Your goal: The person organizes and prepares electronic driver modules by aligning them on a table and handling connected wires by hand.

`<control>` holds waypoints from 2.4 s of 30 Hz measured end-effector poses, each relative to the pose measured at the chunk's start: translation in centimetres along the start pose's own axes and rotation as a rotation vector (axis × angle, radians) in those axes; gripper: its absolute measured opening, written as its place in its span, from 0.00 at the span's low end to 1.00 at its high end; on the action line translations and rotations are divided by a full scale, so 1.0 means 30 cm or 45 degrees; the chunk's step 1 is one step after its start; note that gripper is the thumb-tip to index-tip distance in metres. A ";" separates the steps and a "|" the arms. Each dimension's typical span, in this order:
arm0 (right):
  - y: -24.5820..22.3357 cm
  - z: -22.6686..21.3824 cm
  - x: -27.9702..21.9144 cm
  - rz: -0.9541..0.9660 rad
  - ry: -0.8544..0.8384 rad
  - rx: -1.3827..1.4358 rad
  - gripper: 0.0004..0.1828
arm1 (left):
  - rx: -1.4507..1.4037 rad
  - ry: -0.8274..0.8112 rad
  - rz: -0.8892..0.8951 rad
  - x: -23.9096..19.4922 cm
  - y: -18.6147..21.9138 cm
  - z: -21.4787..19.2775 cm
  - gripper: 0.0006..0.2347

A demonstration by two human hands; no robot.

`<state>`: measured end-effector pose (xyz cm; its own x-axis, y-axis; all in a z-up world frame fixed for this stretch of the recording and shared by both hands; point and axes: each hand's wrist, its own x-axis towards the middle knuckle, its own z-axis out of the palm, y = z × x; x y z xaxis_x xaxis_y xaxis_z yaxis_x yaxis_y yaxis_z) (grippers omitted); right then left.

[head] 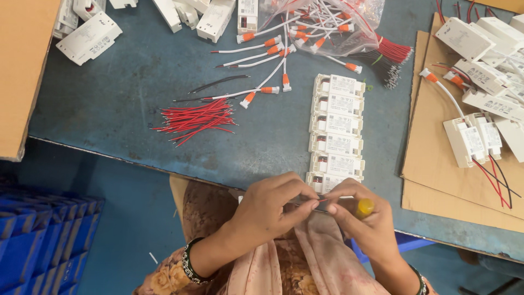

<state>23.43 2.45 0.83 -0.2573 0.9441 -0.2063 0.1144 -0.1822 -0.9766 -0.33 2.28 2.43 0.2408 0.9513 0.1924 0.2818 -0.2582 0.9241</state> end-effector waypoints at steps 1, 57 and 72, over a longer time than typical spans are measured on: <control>0.004 0.004 -0.001 -0.025 -0.009 -0.001 0.04 | -0.004 0.005 0.007 -0.003 0.000 0.000 0.05; -0.189 -0.006 0.087 -0.705 0.724 0.381 0.31 | 0.455 0.001 0.077 0.094 -0.150 0.103 0.05; -0.145 -0.018 0.085 -0.800 0.668 0.597 0.31 | 0.485 -0.085 0.110 0.108 -0.133 0.090 0.05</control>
<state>22.80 5.81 4.57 0.3372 0.8894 0.3086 -0.3255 0.4177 -0.8483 1.83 5.92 -1.51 0.3354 0.9134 0.2307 0.5789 -0.3930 0.7144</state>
